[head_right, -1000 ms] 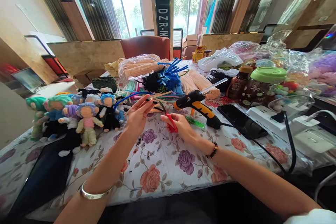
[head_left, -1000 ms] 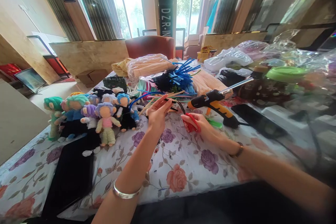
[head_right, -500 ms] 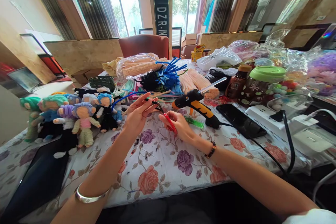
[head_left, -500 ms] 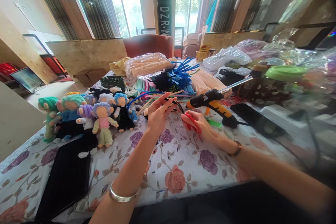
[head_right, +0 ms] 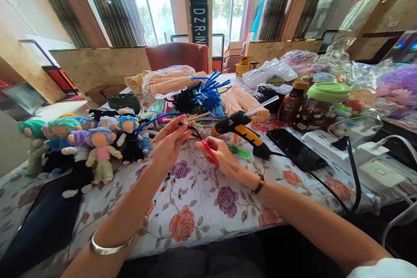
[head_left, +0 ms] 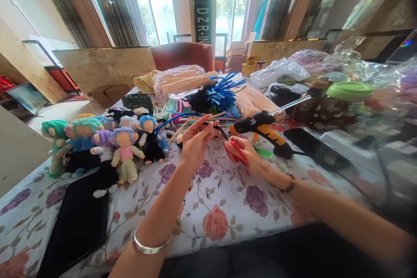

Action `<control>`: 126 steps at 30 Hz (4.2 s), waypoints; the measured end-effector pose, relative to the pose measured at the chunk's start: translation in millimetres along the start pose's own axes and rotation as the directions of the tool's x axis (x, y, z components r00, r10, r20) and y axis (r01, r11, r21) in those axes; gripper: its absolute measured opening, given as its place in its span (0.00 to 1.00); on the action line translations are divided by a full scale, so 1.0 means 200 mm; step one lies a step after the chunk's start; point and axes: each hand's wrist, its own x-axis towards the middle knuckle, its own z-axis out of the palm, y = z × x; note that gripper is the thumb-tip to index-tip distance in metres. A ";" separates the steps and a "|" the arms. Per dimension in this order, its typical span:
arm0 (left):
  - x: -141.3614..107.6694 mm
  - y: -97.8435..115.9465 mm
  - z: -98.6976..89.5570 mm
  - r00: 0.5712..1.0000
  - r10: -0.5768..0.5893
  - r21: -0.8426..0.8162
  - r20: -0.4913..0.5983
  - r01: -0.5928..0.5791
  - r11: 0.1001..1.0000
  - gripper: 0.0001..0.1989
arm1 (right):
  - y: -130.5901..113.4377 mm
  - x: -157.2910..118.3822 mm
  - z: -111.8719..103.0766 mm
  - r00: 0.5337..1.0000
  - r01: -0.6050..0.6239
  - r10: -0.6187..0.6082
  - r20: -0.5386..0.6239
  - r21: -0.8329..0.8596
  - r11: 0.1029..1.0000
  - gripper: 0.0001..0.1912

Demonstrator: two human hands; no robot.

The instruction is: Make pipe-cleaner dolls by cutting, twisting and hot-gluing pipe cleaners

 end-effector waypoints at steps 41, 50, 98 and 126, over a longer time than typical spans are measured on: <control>0.05 0.06 -0.09 0.991 0.020 0.739 0.133 -0.113 0.664 0.24 | 0.09 0.01 -0.02 0.866 0.084 -0.468 -0.172 -0.874 0.478 0.23; 0.04 0.08 -0.09 0.996 0.027 0.812 0.088 -0.087 0.577 0.19 | 0.09 0.02 -0.02 0.866 0.075 -0.467 -0.180 -0.875 0.478 0.29; 0.02 0.06 -0.03 0.956 -0.294 -0.089 0.009 0.293 0.952 0.06 | 0.00 -0.03 0.04 0.994 -0.085 0.085 0.069 -0.001 0.996 0.21; 0.02 0.05 -0.04 0.968 -0.240 -0.030 0.076 0.242 0.970 0.04 | -0.03 -0.04 0.03 0.994 -0.099 0.100 0.042 -0.020 0.995 0.24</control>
